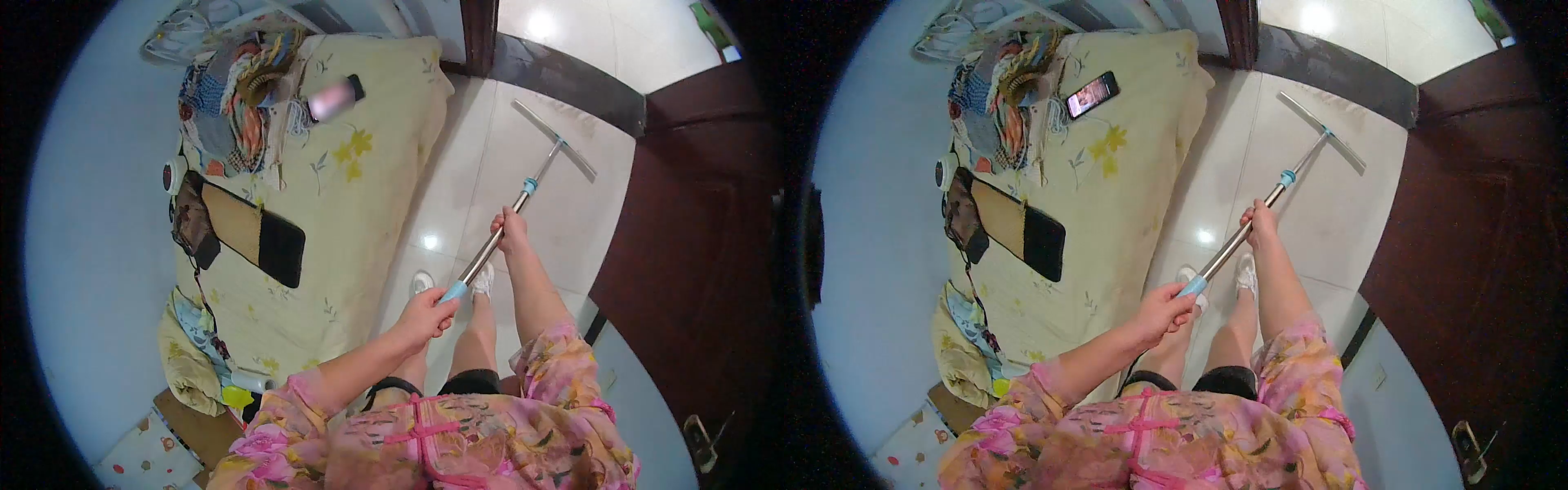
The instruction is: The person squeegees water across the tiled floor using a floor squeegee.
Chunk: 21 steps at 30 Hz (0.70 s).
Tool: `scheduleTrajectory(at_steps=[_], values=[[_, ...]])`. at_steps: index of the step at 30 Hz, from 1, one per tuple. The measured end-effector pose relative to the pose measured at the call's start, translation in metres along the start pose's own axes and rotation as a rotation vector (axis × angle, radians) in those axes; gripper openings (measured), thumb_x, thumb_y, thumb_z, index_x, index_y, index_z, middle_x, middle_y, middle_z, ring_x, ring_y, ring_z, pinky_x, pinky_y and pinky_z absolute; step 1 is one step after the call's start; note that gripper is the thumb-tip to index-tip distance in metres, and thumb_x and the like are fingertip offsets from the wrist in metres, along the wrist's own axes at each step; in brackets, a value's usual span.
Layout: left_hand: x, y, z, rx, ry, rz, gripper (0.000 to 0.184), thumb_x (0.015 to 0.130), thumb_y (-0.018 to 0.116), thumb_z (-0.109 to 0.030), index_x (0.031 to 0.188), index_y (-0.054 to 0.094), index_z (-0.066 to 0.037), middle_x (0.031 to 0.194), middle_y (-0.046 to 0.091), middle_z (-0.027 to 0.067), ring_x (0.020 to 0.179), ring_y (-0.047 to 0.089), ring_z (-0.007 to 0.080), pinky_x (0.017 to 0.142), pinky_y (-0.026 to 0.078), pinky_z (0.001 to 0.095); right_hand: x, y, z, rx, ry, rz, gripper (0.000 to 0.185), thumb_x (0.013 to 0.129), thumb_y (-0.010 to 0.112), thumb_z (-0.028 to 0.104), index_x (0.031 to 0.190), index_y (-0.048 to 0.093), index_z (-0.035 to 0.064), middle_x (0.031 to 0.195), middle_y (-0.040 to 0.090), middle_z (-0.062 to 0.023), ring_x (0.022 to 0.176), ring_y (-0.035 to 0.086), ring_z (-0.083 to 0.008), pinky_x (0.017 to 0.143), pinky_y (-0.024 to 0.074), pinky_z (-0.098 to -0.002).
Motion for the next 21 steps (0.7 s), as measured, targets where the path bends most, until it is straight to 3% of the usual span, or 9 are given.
scheduleTrajectory(at_steps=[7,10,13,16,17,19,20,21], values=[[-0.060,-0.045,0.019,0.075,-0.029,0.003,0.023,0.079,0.050,-0.014,0.098,0.047,-0.001,0.058,0.040,-0.0027,0.045,0.035,0.0035,0.035,0.026,0.0162,-0.060,-0.015,-0.070,0.181,0.040,-0.053,0.014,0.079,0.040,0.009,0.068,0.032,0.0077,0.050,0.035,0.0007,0.037,0.033,-0.0069,0.031,0.0319,-0.0188],[-0.068,-0.058,0.034,0.024,-0.017,0.043,0.018,0.078,0.051,-0.015,0.092,0.050,-0.004,0.061,0.041,-0.0027,0.045,0.036,0.0032,0.036,0.024,0.0152,-0.075,-0.010,-0.064,0.207,-0.041,0.015,0.015,0.079,0.040,0.009,0.066,0.033,0.0085,0.050,0.035,0.0010,0.037,0.033,-0.0066,0.031,0.0314,-0.0186],[-0.079,-0.045,0.054,0.051,-0.063,0.118,0.020,0.079,0.051,-0.016,0.095,0.047,-0.005,0.060,0.041,-0.0020,0.044,0.036,0.0043,0.035,0.026,0.0165,-0.085,0.007,-0.051,0.179,-0.113,0.155,0.017,0.080,0.044,0.014,0.069,0.035,0.0063,0.053,0.036,-0.0008,0.039,0.034,-0.0077,0.033,0.0321,-0.0198],[-0.068,-0.031,0.067,0.222,0.252,0.040,0.021,0.079,0.050,-0.017,0.095,0.043,-0.005,0.059,0.041,-0.0013,0.043,0.038,0.0056,0.035,0.029,0.0189,-0.119,0.027,-0.048,0.074,-0.151,0.218,0.020,0.083,0.044,0.022,0.076,0.039,0.0040,0.057,0.038,-0.0024,0.042,0.036,-0.0087,0.035,0.0325,-0.0207],[-0.066,-0.022,0.061,0.242,0.261,0.070,0.022,0.080,0.049,-0.018,0.095,0.041,-0.005,0.059,0.041,-0.0011,0.044,0.039,0.0061,0.035,0.031,0.0194,-0.130,0.026,-0.057,0.029,-0.128,0.231,0.021,0.083,0.044,0.023,0.077,0.039,0.0040,0.057,0.039,-0.0026,0.043,0.037,-0.0089,0.035,0.0325,-0.0208],[-0.052,0.007,0.053,0.293,0.246,0.174,0.022,0.080,0.048,-0.018,0.095,0.039,-0.004,0.060,0.041,-0.0009,0.045,0.041,0.0070,0.037,0.034,0.0205,-0.153,0.002,-0.056,-0.076,-0.183,0.162,0.023,0.084,0.042,0.026,0.079,0.040,0.0040,0.058,0.039,-0.0033,0.044,0.037,-0.0098,0.036,0.0322,-0.0217],[-0.052,0.024,0.061,0.383,0.334,0.235,0.022,0.080,0.048,-0.018,0.094,0.038,-0.004,0.065,0.043,0.0007,0.049,0.044,0.0078,0.040,0.038,0.0210,-0.161,-0.013,-0.050,-0.053,-0.181,0.210,0.029,0.082,0.045,0.033,0.084,0.041,0.0040,0.060,0.039,-0.0019,0.045,0.036,-0.0084,0.037,0.0324,-0.0204],[-0.050,0.035,0.079,0.338,0.253,0.293,0.022,0.081,0.048,-0.019,0.094,0.039,-0.004,0.068,0.043,0.0017,0.052,0.045,0.0088,0.044,0.041,0.0223,-0.164,-0.034,-0.048,-0.128,-0.193,0.144,0.030,0.082,0.044,0.034,0.083,0.042,0.0041,0.059,0.040,-0.0023,0.044,0.037,-0.0089,0.036,0.0329,-0.0213]])
Point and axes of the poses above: each hand's wrist, its own x-axis towards the middle knuckle, its own y-axis out of the palm, z = x × y, the point moved 8 cm from there along x, towards the middle knuckle
